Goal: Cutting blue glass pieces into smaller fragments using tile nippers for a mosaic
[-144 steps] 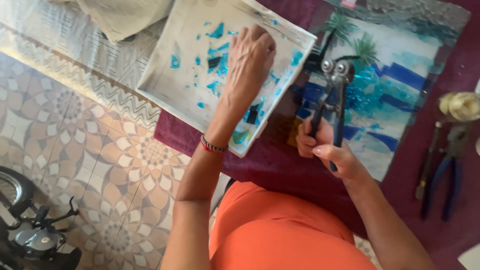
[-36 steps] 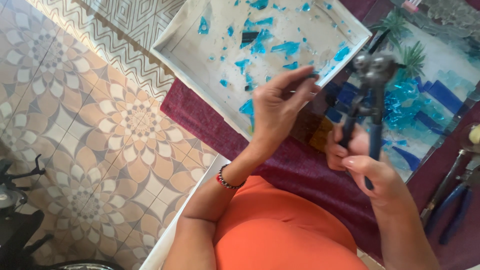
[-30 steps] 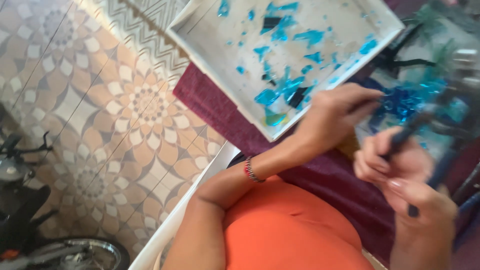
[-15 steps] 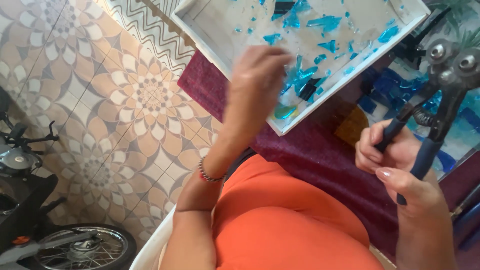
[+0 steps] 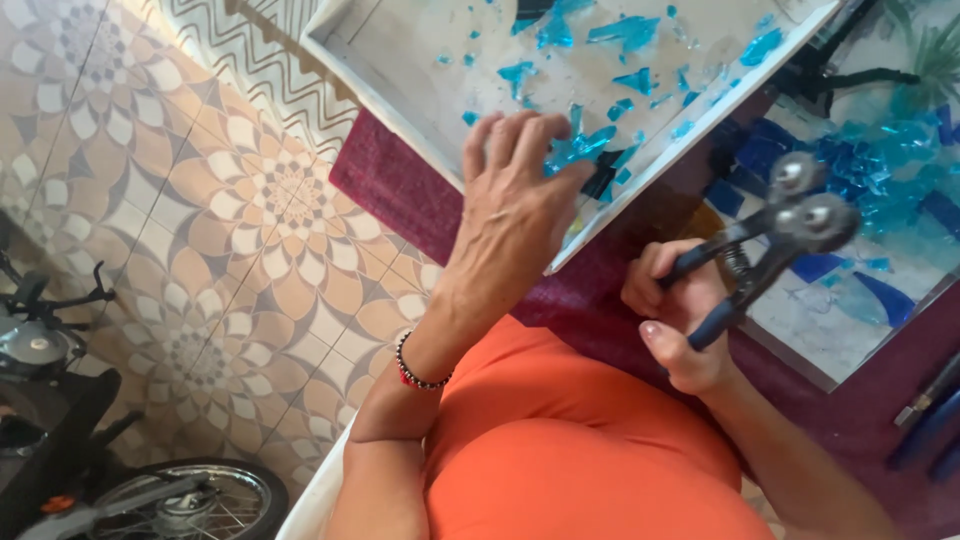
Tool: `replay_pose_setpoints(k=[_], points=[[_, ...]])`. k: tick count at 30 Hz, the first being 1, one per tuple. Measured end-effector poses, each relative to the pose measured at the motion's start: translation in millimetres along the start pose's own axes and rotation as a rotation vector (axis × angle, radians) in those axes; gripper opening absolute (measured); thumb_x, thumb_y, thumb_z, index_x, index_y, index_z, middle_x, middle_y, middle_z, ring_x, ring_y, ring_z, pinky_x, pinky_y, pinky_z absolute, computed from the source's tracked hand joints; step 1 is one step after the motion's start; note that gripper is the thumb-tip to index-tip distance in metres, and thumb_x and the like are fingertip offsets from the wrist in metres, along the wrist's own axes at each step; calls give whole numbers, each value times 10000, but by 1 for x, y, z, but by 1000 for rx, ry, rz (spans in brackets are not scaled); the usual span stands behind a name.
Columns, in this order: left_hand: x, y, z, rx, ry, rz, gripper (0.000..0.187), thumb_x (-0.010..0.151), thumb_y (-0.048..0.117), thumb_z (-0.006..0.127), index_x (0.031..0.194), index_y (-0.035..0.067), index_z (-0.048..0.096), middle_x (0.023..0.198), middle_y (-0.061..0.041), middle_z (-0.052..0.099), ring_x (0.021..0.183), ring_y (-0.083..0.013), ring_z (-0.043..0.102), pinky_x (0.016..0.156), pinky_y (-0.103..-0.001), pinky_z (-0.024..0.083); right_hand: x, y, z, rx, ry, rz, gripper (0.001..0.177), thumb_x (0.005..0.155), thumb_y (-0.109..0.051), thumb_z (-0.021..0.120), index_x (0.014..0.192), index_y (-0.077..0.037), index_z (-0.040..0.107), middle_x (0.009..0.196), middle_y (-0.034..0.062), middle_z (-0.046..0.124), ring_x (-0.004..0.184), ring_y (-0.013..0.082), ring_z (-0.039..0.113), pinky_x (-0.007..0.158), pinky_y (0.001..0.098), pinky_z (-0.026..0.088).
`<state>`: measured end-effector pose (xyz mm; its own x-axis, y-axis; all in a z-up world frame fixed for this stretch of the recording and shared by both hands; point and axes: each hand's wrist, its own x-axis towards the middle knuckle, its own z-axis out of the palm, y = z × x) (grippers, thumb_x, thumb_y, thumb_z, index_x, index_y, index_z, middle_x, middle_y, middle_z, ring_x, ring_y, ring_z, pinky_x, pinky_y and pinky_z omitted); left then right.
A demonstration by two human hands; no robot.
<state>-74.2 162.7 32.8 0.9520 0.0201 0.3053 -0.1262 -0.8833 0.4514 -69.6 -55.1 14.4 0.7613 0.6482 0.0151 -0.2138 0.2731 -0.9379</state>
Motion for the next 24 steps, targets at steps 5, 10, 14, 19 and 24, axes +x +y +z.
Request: replay_pose_setpoints(k=[5,10,14,19,24], points=[[1,-15,6,178,63,-64,201,909,98,855,1088,137,772,1301,-154,596,1252,-366,547,1149,-606,338,2,-1,-2,-18,-14,18,283,901,-202,558,1106,-120,381,839,32,332,706,141,320,642,283,305],[8,-18,8,262,174,-124,281,907,-83,849,1106,81,738,1276,-169,560,1273,-377,522,1171,-645,297,5,-1,-2,56,-1,41,288,883,-214,560,1094,-130,382,842,20,322,693,126,294,617,271,279],[9,-7,15,112,85,-32,298,923,19,833,1187,111,729,1343,-172,588,1275,-374,552,1170,-623,348,4,-2,-3,71,3,75,293,886,-225,578,1086,-135,383,841,14,321,684,126,294,608,271,293],[14,5,7,8,-38,103,312,924,166,907,1123,90,680,1326,-149,526,1310,-348,502,1210,-641,266,6,-4,-3,60,-2,97,282,873,-210,552,1074,-125,373,836,23,319,692,138,289,610,272,298],[13,-4,11,58,-60,-8,292,913,244,895,1129,147,724,1411,-143,536,1395,-350,439,1242,-652,179,3,-1,-8,106,-9,120,282,886,-200,563,1089,-127,380,866,24,327,710,139,299,636,283,307]])
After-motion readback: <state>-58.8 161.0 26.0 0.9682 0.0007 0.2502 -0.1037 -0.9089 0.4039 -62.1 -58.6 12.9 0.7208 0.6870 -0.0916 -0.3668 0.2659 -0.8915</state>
